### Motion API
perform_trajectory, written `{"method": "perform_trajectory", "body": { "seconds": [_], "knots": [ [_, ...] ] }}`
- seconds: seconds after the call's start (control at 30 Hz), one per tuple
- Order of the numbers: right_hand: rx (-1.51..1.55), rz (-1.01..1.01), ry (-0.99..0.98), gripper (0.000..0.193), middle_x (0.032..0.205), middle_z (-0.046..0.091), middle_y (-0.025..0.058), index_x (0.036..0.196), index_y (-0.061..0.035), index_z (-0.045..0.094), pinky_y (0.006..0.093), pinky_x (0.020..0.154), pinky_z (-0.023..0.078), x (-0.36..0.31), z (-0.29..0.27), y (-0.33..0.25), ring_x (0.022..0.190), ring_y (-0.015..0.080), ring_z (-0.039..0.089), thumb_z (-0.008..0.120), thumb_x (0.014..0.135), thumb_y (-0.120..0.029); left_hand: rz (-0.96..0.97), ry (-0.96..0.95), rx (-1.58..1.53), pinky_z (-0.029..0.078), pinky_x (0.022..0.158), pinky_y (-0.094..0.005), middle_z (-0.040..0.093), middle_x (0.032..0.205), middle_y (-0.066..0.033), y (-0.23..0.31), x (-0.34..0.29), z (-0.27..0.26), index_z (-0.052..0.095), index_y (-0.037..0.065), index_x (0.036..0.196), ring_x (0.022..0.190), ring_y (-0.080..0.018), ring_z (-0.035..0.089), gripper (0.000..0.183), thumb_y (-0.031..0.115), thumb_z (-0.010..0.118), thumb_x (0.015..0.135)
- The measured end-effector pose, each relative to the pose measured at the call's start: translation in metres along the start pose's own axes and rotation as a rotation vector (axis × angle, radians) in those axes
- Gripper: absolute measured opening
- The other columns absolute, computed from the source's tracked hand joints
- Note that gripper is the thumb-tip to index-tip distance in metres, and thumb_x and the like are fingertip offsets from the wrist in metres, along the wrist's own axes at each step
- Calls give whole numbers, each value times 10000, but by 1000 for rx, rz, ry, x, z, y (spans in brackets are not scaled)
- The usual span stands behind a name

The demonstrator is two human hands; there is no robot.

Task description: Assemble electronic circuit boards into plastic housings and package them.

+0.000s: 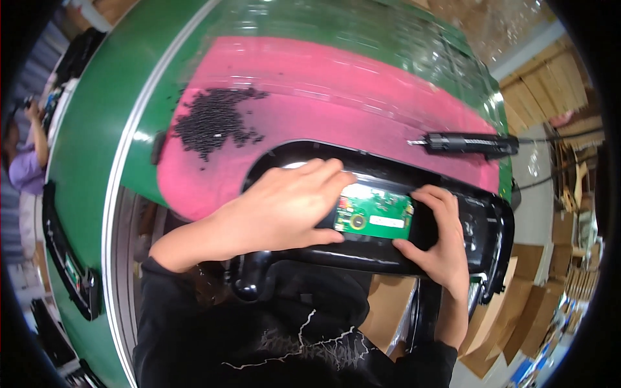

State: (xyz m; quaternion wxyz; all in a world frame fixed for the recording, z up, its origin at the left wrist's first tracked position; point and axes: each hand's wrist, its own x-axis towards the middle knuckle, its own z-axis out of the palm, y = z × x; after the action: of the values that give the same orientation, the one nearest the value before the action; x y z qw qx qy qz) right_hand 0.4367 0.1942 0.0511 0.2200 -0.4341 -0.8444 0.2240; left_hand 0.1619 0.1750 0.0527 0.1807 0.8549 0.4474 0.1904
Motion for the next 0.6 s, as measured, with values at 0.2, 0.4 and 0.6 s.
{"method": "perform_trajectory", "body": {
  "seconds": [0.2,0.4,0.6],
  "knots": [
    [221,183,7,871,1224,501,110,1370,-34,391,334,1006,340,-8,-11,-5,1196,228,460,760,582,-62,197,742,1,472,508,-303,616,689,-91,-8,-12,-18,632,-6,911,575,-217,596,209,-4,726,725],
    [32,255,528,582,1092,459,56,1350,-49,403,259,937,340,3,-67,51,1002,152,435,633,815,-38,-213,386,335,475,799,-366,599,1004,-100,-53,-48,-38,612,-16,1005,915,-285,572,269,-7,650,739],
    [732,565,633,492,1073,571,76,1307,-10,409,269,799,456,37,-96,126,912,125,562,627,881,-122,-174,380,389,484,785,-374,593,971,-100,-81,-49,-21,619,-1,946,915,-277,566,229,-22,568,724]
  ]
}}
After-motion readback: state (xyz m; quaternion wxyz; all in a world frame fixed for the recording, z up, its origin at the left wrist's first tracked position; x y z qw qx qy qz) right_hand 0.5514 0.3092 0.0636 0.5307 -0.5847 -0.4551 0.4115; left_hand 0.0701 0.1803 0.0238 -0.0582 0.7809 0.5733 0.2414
